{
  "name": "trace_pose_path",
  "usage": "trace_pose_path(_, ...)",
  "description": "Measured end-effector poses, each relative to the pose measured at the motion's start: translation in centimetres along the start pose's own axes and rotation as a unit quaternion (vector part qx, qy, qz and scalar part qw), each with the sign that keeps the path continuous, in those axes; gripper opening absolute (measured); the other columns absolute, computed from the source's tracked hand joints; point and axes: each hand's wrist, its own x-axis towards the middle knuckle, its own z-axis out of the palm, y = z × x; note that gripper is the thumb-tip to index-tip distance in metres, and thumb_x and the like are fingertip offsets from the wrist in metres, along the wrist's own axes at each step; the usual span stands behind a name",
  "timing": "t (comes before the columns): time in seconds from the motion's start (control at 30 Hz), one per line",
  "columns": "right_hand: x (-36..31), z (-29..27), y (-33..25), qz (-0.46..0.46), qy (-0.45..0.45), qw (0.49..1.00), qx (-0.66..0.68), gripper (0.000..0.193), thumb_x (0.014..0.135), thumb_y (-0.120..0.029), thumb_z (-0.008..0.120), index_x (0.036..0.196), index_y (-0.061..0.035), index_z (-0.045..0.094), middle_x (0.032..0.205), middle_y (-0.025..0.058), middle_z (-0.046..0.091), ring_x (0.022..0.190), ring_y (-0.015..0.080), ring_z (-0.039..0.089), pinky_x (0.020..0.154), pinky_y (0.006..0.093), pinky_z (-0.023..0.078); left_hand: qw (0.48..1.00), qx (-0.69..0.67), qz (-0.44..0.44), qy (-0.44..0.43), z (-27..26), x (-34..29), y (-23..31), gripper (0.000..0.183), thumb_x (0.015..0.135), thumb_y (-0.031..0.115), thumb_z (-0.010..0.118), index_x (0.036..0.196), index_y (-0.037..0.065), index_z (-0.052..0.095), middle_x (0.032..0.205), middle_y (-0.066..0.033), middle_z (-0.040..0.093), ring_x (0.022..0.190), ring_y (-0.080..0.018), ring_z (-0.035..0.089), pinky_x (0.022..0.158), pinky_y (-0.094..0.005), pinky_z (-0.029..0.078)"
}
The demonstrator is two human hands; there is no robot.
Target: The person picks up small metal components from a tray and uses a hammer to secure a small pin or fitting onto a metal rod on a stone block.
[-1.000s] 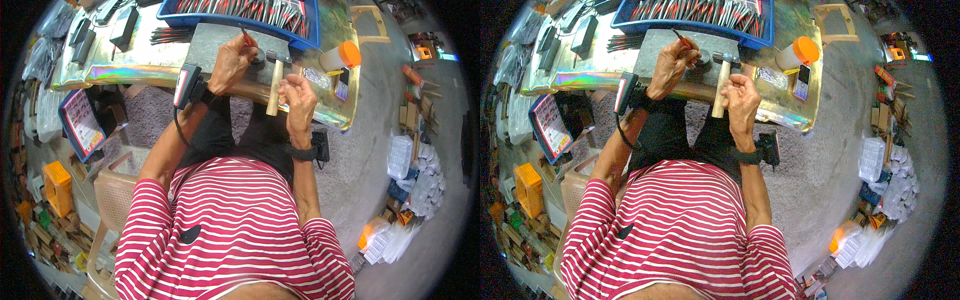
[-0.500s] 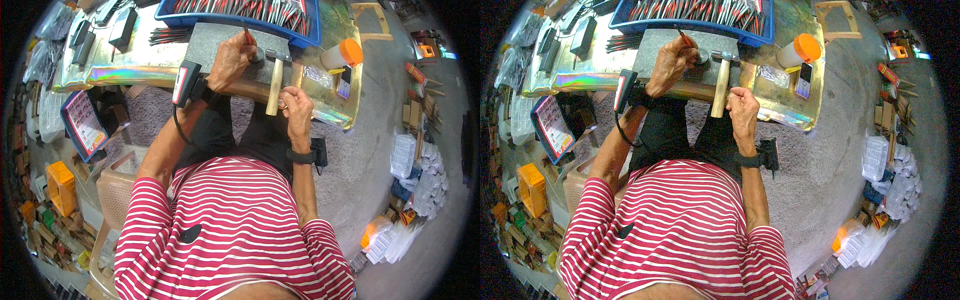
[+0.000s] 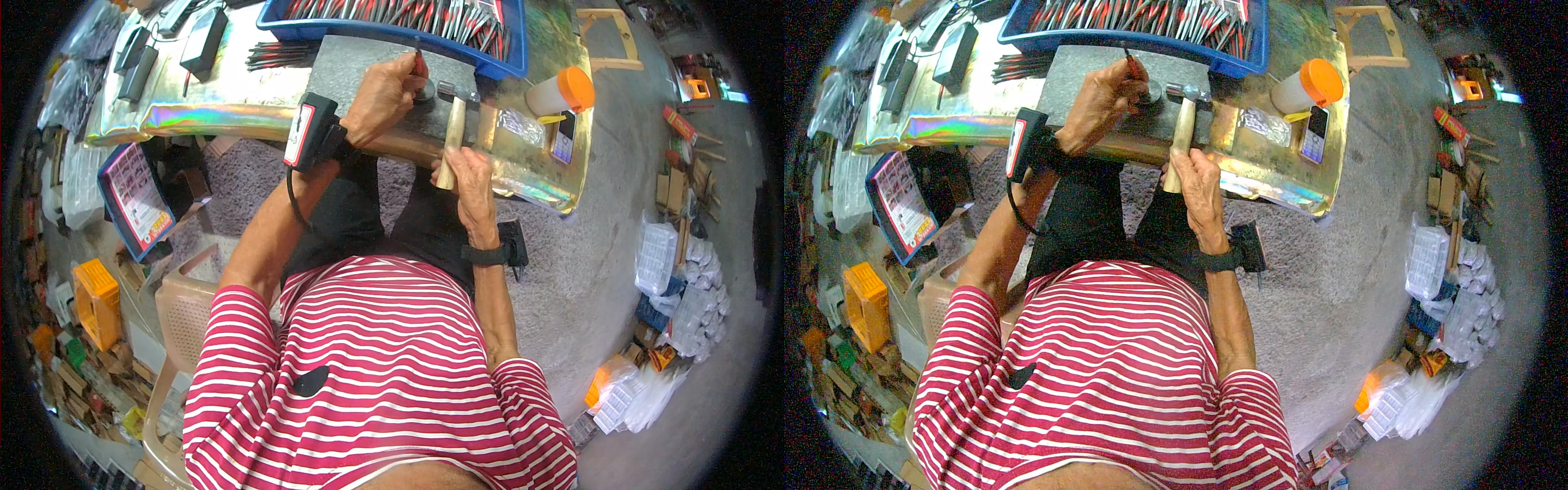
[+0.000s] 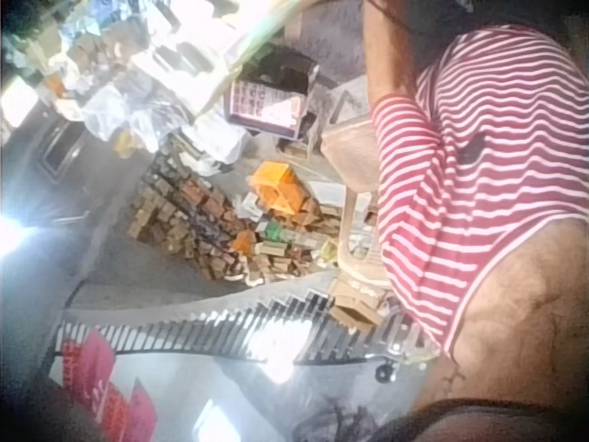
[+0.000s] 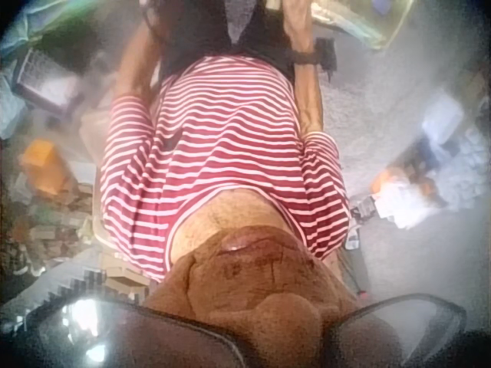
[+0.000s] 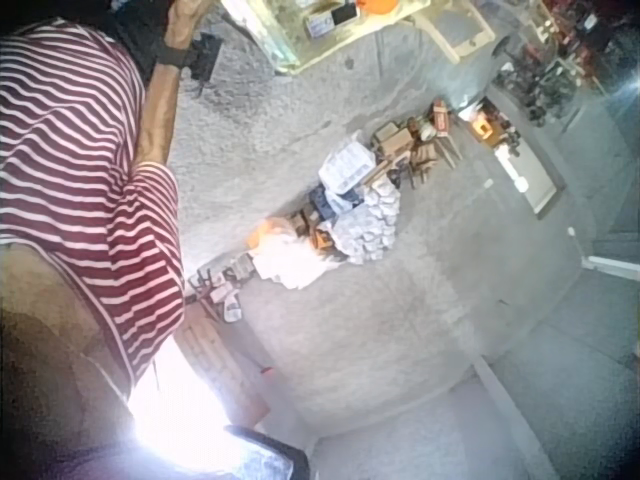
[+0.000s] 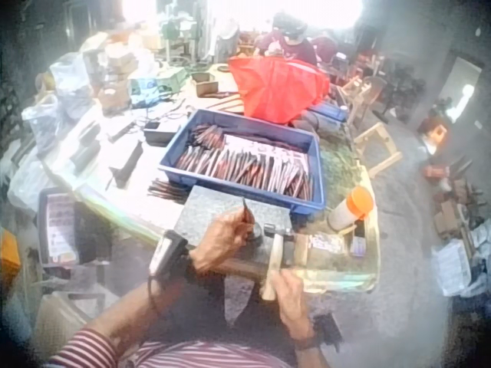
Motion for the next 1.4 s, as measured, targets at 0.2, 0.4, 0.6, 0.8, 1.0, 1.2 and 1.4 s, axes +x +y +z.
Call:
trace_pose_path(0.2, 0.2, 0.6, -1.3, 0.127, -0.017, 0.958, 0.257, 0.021, 0.081, -0.019, 0.051, 0.08, 0.0023, 0.05, 0.063, 0.008, 0.051, 0.047, 0.008, 0.043, 0.039, 0.02, 0.036, 0.985, 0.115, 0.114, -0.06, -0.7, -0.1, 1.0, 0.015, 0.068, -0.005, 0.05, 0.082, 0.001, 0.046, 0.066, -0.0106, 0.051, 0.064, -0.0189, 0.055, 0.054, -0.0284, 0.043)
trace_pose_path(0.4, -0.2, -0.7, -3.9, 0.143, 0.026, 0.976, 0.163, 0.021, 0.081, -0.019, 0.051, 0.075, 0.001, 0.05, 0.055, 0.0042, 0.047, 0.04, 0.0036, 0.036, 0.031, 0.0153, 0.025, 0.974, 0.139, 0.176, -0.025, 0.0, 0.0, 0.3, 0.015, 0.067, -0.004, 0.049, 0.078, 0.003, 0.043, 0.067, -0.0141, 0.053, 0.065, -0.0317, 0.055, 0.054, -0.0332, 0.043)
trace_pose_path(0.6, -1.6, -1.2, -10.2, -0.192, 0.059, 0.951, -0.235, 0.021, 0.084, -0.021, 0.05, 0.085, -0.0009, 0.054, 0.057, -0.0029, 0.044, 0.048, 0.0035, 0.038, 0.042, 0.0177, 0.029, 0.975, 0.128, 0.178, -0.036, -0.1, 0.0, 0.2, 0.015, 0.067, -0.004, 0.048, 0.078, 0.003, 0.041, 0.066, -0.0142, 0.05, 0.063, -0.0329, 0.053, 0.054, -0.0339, 0.042)
trace_pose_path(0.8, -4.4, -0.8, -16.4, -0.31, 0.178, 0.896, -0.264, 0.011, 0.082, -0.012, 0.051, 0.081, -0.0007, 0.052, 0.062, -0.0021, 0.047, 0.054, 0.0046, 0.042, 0.047, 0.0185, 0.034, 0.974, 0.126, 0.184, -0.026, -0.2, -0.2, 0.2, 0.013, 0.067, -0.004, 0.046, 0.077, 0.003, 0.041, 0.066, -0.0144, 0.049, 0.064, -0.0335, 0.052, 0.055, -0.0346, 0.041)
trace_pose_path(1.0, -1.4, -2.3, -12.1, -0.284, 0.06, 0.787, -0.544, 0.012, 0.078, -0.013, 0.052, 0.083, -0.003, 0.049, 0.061, 0.0186, 0.049, 0.052, 0.0327, 0.051, 0.045, 0.0374, 0.038, 0.975, 0.135, 0.173, -0.022, 0.5, 0.4, 0.0, 0.011, 0.068, -0.003, 0.046, 0.078, 0.002, 0.042, 0.068, -0.0148, 0.05, 0.063, -0.0329, 0.052, 0.053, -0.0348, 0.042)
trace_pose_path(1.2, -3.0, -1.6, -15.8, -0.371, 0.147, 0.811, -0.428, 0.014, 0.082, -0.015, 0.051, 0.082, -0.0008, 0.049, 0.06, 0.0098, 0.051, 0.052, 0.0167, 0.05, 0.046, 0.0301, 0.038, 0.976, 0.106, 0.188, -0.021, 0.2, 0.1, -0.3, 0.011, 0.07, -0.002, 0.045, 0.081, 0.001, 0.042, 0.07, -0.0162, 0.052, 0.063, -0.0335, 0.053, 0.053, -0.0361, 0.042)
trace_pose_path(1.4, -2.5, -1.5, -12.0, -0.348, 0.163, 0.805, -0.452, 0.013, 0.079, -0.016, 0.052, 0.078, -0.0039, 0.048, 0.055, 0.0136, 0.05, 0.048, 0.0291, 0.053, 0.044, 0.0363, 0.04, 0.975, 0.12, 0.187, -0.024, 0.7, -0.2, -0.2, 0.013, 0.071, 0.0, 0.046, 0.083, 0.001, 0.043, 0.07, -0.0159, 0.052, 0.064, -0.033, 0.054, 0.055, -0.0363, 0.042)
